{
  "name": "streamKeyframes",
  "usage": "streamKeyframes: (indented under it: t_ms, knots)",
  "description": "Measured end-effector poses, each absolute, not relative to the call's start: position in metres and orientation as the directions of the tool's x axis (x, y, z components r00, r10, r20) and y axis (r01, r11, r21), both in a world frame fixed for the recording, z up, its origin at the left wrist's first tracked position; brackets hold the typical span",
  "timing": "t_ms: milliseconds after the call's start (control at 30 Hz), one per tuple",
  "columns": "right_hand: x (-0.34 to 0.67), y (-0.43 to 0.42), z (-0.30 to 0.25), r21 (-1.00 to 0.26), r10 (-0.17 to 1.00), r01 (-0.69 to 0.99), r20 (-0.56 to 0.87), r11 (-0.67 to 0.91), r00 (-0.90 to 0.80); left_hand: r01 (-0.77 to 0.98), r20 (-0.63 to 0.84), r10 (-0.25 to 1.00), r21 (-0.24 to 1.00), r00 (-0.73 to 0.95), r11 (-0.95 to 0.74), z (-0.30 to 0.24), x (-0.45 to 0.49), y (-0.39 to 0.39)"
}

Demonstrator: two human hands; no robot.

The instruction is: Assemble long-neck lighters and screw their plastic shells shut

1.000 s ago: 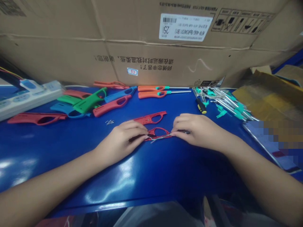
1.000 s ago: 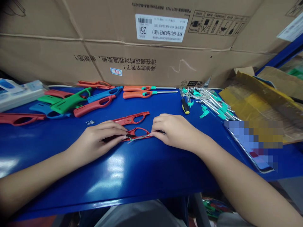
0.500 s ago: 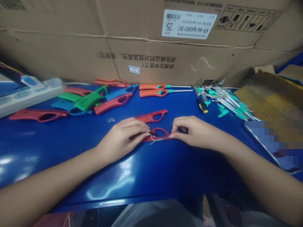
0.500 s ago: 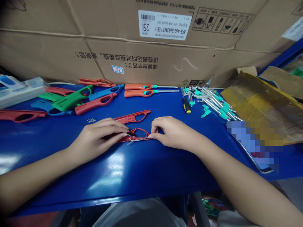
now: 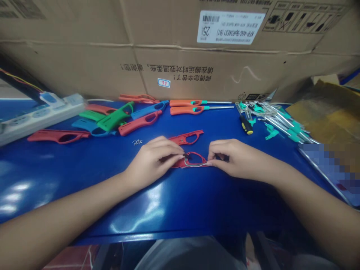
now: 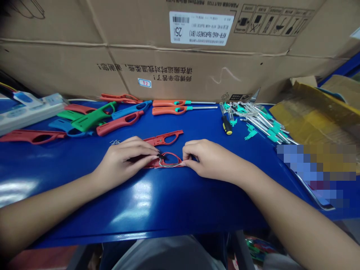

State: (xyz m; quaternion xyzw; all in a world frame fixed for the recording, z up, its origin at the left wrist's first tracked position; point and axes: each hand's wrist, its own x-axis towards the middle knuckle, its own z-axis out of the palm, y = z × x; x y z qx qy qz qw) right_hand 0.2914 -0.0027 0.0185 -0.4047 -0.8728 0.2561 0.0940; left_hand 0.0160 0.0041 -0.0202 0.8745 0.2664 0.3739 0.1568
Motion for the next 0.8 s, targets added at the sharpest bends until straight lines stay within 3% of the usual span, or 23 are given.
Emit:
streamKeyframes:
  t_ms: [267,600,800]
  knots:
    - [0.291,-0.006,0.023,-0.424,0.804,0.761,-0.115,0.491,-0.583,0.378,0.522,0.594,0.467,0.613,-0.800,-0.017,0.012,0.003]
    - [0.294,-0.004,0.023,-0.422,0.816,0.772,-0.119,0.475,-0.566,0.433,0.438,0.482,0.214,0.759,-0.876,-0.009,0.005,-0.002]
    - [0.298,-0.003,0.024,-0.414,0.810,0.767,-0.107,0.491,-0.577,0.449,0.334,0.479,0.168,0.812,-0.878,-0.002,0.002,-0.003]
